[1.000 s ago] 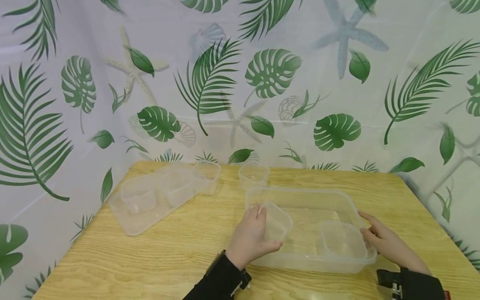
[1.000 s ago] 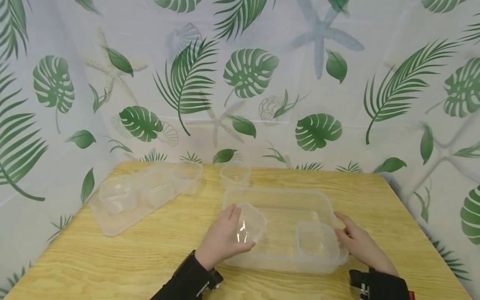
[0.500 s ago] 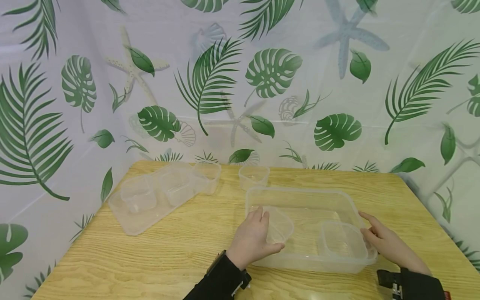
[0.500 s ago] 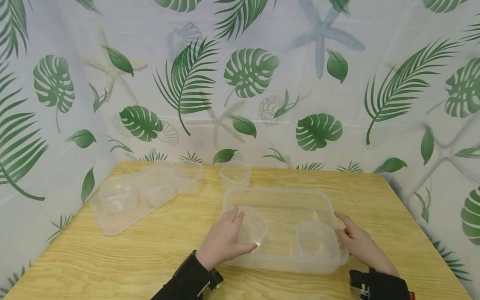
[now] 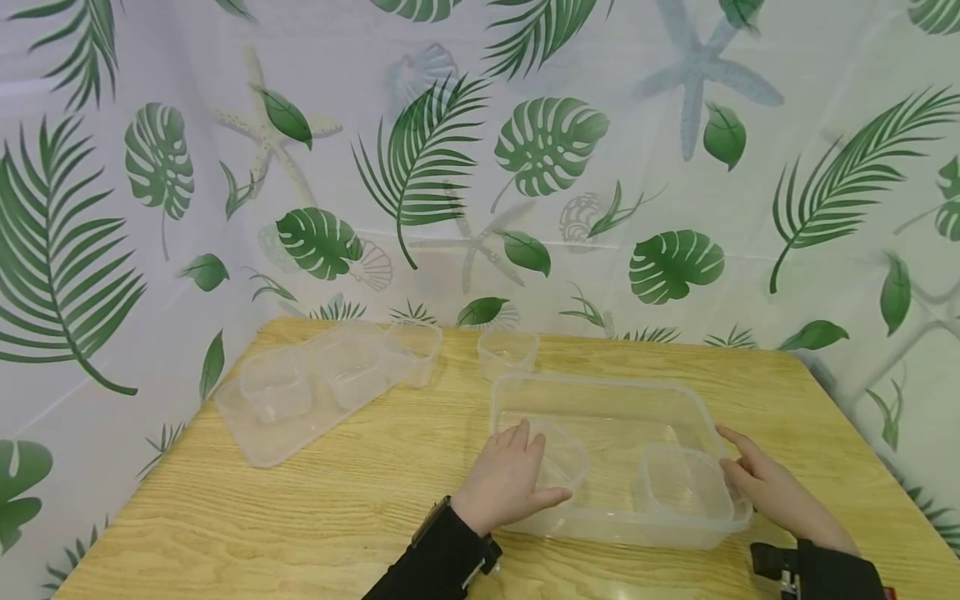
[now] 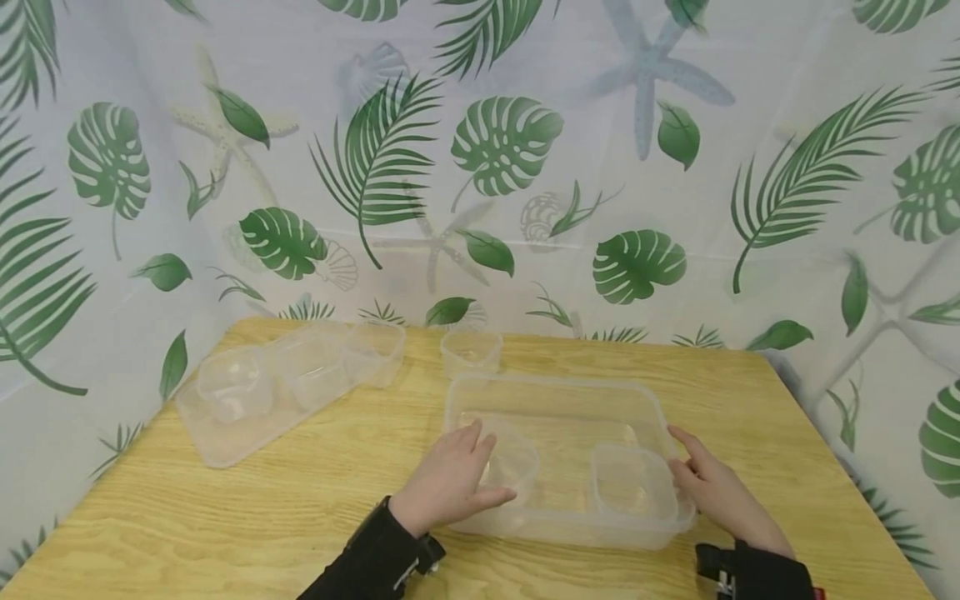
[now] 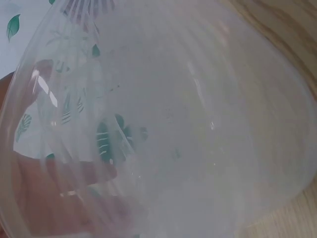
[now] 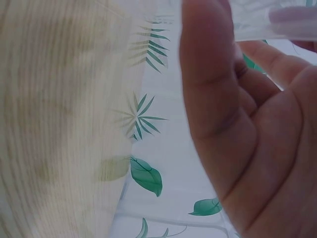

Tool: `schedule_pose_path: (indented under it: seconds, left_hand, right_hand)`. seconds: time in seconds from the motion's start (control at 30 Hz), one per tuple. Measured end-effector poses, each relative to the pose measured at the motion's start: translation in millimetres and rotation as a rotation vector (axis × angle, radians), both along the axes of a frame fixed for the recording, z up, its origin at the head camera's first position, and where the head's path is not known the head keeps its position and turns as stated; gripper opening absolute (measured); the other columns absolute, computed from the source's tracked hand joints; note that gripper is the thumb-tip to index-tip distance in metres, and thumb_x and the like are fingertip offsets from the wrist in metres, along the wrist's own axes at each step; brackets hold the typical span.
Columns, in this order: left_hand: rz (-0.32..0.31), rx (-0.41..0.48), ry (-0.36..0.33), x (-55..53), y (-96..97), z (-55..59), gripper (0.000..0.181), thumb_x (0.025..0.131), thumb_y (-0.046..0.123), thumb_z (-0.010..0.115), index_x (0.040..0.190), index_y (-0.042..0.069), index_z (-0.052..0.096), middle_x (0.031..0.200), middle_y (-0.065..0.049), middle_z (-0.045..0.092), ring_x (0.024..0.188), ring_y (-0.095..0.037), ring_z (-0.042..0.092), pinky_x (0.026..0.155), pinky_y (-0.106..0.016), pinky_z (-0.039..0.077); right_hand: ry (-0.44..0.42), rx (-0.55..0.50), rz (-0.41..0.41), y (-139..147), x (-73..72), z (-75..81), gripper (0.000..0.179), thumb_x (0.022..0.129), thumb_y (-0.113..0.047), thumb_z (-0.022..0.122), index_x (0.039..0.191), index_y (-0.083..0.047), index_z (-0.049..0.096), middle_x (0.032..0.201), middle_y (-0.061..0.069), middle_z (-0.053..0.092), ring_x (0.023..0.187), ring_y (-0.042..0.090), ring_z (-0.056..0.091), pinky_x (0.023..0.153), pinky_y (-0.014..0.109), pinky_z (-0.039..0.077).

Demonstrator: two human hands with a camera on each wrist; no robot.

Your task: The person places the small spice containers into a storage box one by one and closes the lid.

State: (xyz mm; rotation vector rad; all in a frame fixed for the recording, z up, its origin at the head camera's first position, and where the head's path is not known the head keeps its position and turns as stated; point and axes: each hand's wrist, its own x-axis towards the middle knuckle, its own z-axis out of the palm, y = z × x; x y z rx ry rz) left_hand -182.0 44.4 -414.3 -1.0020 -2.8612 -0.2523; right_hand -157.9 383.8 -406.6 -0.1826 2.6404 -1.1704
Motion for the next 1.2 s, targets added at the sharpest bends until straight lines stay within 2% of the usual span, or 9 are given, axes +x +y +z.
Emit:
schedule_pose_path:
  seconds: [0.37, 0.5, 0.57, 0.67, 0.73, 0.83, 0.97, 1.2]
  left_hand:
    - [-0.021, 0.007, -0.002, 0.7, -1.3, 0.5, 0.067, 0.086, 0.058, 0.038, 0.127, 0.006, 0.047, 0.132, -0.019, 0.038, 0.119, -0.028, 0.039, 0.097, -0.039, 0.032]
    - [-0.021, 0.034, 0.063, -0.8, -0.7, -0.9, 0.055, 0.09, 0.045, 0.044, 0.123, 0.002, 0.051, 0.128, -0.02, 0.043, 0.117, -0.028, 0.041, 0.096, -0.038, 0.033]
    - [0.006, 0.069, 0.141, -1.5, -0.5, -0.5, 0.044, 0.09, 0.034, 0.05, 0.116, -0.001, 0.055, 0.121, -0.019, 0.048, 0.112, -0.028, 0.045, 0.094, -0.037, 0.035]
    - [0.087, 0.128, 0.249, -2.4, -2.4, 1.4, 0.026, 0.085, 0.02, 0.058, 0.101, 0.001, 0.062, 0.106, -0.013, 0.056, 0.099, -0.025, 0.052, 0.085, -0.036, 0.041]
    - [0.147, 0.141, 0.283, -2.2, -4.7, 3.3, 0.019, 0.081, 0.02, 0.062, 0.093, 0.005, 0.064, 0.096, -0.008, 0.057, 0.088, -0.022, 0.053, 0.074, -0.034, 0.044]
    - [0.183, 0.139, 0.274, -2.4, -8.0, 4.8, 0.014, 0.078, 0.021, 0.067, 0.085, 0.01, 0.066, 0.085, -0.002, 0.056, 0.074, -0.017, 0.05, 0.061, -0.03, 0.04]
    - [0.163, 0.145, 0.257, -3.6, -9.6, 4.5, 0.01, 0.075, 0.02, 0.07, 0.08, 0.012, 0.066, 0.075, 0.001, 0.054, 0.065, -0.013, 0.048, 0.054, -0.026, 0.034]
    - [0.123, 0.179, 0.294, -5.1, -7.2, 3.4, 0.01, 0.072, 0.015, 0.073, 0.075, 0.012, 0.064, 0.067, 0.003, 0.053, 0.058, -0.011, 0.049, 0.05, -0.022, 0.031]
  right_hand:
    - [0.021, 0.009, -0.004, -1.3, 0.7, 0.8, 0.059, 0.098, -0.029, 0.032, 0.14, 0.001, 0.004, 0.072, 0.008, 0.047, 0.049, 0.013, 0.034, 0.045, 0.03, 0.031]
    - [0.012, 0.013, -0.008, -1.0, 0.3, -0.2, 0.06, 0.098, -0.03, 0.032, 0.14, 0.0, 0.004, 0.073, 0.008, 0.047, 0.051, 0.014, 0.036, 0.046, 0.03, 0.031]
    - [0.009, 0.014, -0.011, -1.0, 0.1, -0.8, 0.06, 0.098, -0.031, 0.032, 0.141, 0.0, 0.004, 0.073, 0.008, 0.047, 0.052, 0.014, 0.036, 0.046, 0.03, 0.031]
    - [0.016, 0.023, -0.017, -1.3, 0.0, -1.8, 0.06, 0.097, -0.031, 0.033, 0.141, 0.0, 0.005, 0.073, 0.008, 0.047, 0.054, 0.014, 0.038, 0.047, 0.03, 0.032]
    - [0.025, 0.032, -0.023, -1.7, 0.0, -2.2, 0.059, 0.097, -0.03, 0.033, 0.141, 0.0, 0.006, 0.073, 0.007, 0.048, 0.054, 0.015, 0.039, 0.047, 0.03, 0.032]
    - [0.034, 0.048, -0.028, -1.7, -0.2, -2.6, 0.059, 0.098, -0.03, 0.033, 0.14, 0.001, 0.006, 0.073, 0.007, 0.048, 0.055, 0.015, 0.041, 0.047, 0.029, 0.032]
    - [0.032, 0.061, -0.031, -1.1, -0.8, -2.9, 0.059, 0.097, -0.031, 0.033, 0.141, 0.0, 0.006, 0.074, 0.007, 0.049, 0.057, 0.015, 0.042, 0.047, 0.029, 0.032]
    - [0.029, 0.067, -0.034, -0.7, -1.3, -3.0, 0.057, 0.098, -0.027, 0.033, 0.141, 0.0, 0.006, 0.074, 0.007, 0.049, 0.057, 0.016, 0.041, 0.047, 0.03, 0.032]
